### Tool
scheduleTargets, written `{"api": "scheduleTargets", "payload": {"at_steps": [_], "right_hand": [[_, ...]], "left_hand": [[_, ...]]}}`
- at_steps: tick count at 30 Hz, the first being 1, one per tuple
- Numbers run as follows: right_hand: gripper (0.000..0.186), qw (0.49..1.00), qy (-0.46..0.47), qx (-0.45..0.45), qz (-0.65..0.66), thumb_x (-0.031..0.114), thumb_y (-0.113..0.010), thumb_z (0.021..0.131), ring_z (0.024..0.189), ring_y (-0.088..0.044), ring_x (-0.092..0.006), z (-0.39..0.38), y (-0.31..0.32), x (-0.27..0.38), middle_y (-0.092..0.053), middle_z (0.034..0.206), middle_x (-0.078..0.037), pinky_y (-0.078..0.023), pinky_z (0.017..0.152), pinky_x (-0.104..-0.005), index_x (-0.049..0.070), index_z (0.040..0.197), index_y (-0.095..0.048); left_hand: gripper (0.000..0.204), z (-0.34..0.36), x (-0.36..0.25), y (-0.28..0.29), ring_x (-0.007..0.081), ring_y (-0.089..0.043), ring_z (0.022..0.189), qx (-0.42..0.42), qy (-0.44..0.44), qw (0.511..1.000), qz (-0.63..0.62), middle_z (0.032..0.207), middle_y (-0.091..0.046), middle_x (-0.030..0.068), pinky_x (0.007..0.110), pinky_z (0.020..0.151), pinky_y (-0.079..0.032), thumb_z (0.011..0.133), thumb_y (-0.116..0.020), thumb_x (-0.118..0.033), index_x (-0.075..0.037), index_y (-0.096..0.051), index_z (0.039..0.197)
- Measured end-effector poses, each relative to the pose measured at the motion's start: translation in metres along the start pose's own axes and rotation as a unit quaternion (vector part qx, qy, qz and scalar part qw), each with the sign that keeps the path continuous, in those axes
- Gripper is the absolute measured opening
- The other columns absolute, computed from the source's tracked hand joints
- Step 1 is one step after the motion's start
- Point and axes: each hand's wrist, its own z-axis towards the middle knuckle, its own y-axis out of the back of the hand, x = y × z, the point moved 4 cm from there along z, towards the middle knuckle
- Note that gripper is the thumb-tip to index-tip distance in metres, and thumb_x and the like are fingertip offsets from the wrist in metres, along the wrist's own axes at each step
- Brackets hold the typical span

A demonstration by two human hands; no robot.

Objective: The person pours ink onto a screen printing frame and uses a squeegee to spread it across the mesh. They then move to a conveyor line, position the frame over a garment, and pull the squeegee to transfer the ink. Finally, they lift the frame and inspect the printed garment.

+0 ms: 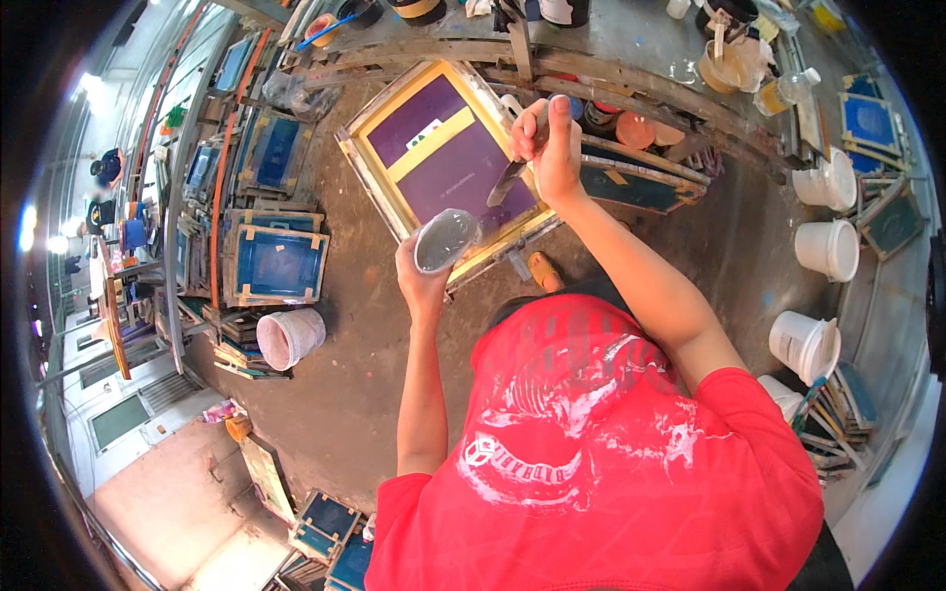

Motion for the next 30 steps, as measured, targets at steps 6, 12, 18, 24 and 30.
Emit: {"api": "scheduleTargets", "payload": {"at_steps": [6,12,18,24,30], "right_hand": [[0.065,0.998,0.031,-0.035,-0.044,0.065,-0.043,0.100,0.054,-0.043,-0.0103,0.002,0.011,-0.001,-0.044,0.059,-0.001,-0.035,0.053,-0.0255,0.008,0.069,-0.043],[0.065,0.996,0.037,-0.054,-0.057,0.065,-0.043,0.101,0.055,-0.042,-0.0106,0.004,0.023,0.001,-0.043,0.060,-0.001,-0.035,0.055,-0.0256,0.008,0.069,-0.043],[0.064,0.996,0.033,-0.059,-0.055,0.064,-0.044,0.101,0.056,-0.043,-0.0105,0.002,0.026,0.004,-0.044,0.061,-0.001,-0.035,0.056,-0.0254,0.007,0.071,-0.044],[0.063,0.997,0.031,-0.046,-0.044,0.062,-0.044,0.101,0.056,-0.043,-0.0103,0.003,0.019,0.003,-0.044,0.061,-0.001,-0.036,0.055,-0.0254,0.007,0.072,-0.045],[0.062,0.999,0.014,0.012,-0.033,0.064,-0.044,0.101,0.056,-0.044,-0.0107,0.003,-0.003,-0.012,-0.046,0.064,-0.002,-0.037,0.055,-0.0255,0.006,0.078,-0.047]], "left_hand": [[0.067,0.014,-0.029,-0.015,0.0312,-0.060,0.116,0.026,0.003,0.999,-0.046,0.123,-0.062,0.0131,0.040,0.099,-0.047,0.065,-0.091,-0.013,-0.004,-0.059,0.123],[0.065,0.026,-0.049,-0.026,0.0216,-0.065,0.106,0.026,-0.061,0.998,0.006,0.115,-0.067,0.0116,0.034,0.093,-0.051,0.071,-0.090,-0.012,0.000,-0.058,0.125],[0.065,0.023,-0.038,-0.015,0.0304,-0.061,0.115,0.030,0.004,0.999,-0.040,0.122,-0.063,0.0129,0.039,0.099,-0.048,0.065,-0.090,-0.012,-0.003,-0.060,0.122],[0.067,0.016,-0.016,0.009,0.0311,-0.060,0.116,-0.003,-0.005,1.000,0.005,0.121,-0.063,0.0132,0.040,0.100,-0.047,0.065,-0.091,-0.013,-0.003,-0.060,0.123],[0.071,0.010,-0.012,0.019,0.0242,-0.062,0.116,0.027,0.062,0.997,-0.036,0.127,-0.061,0.0135,0.036,0.097,-0.050,0.067,-0.091,-0.010,0.000,-0.055,0.127]]}}
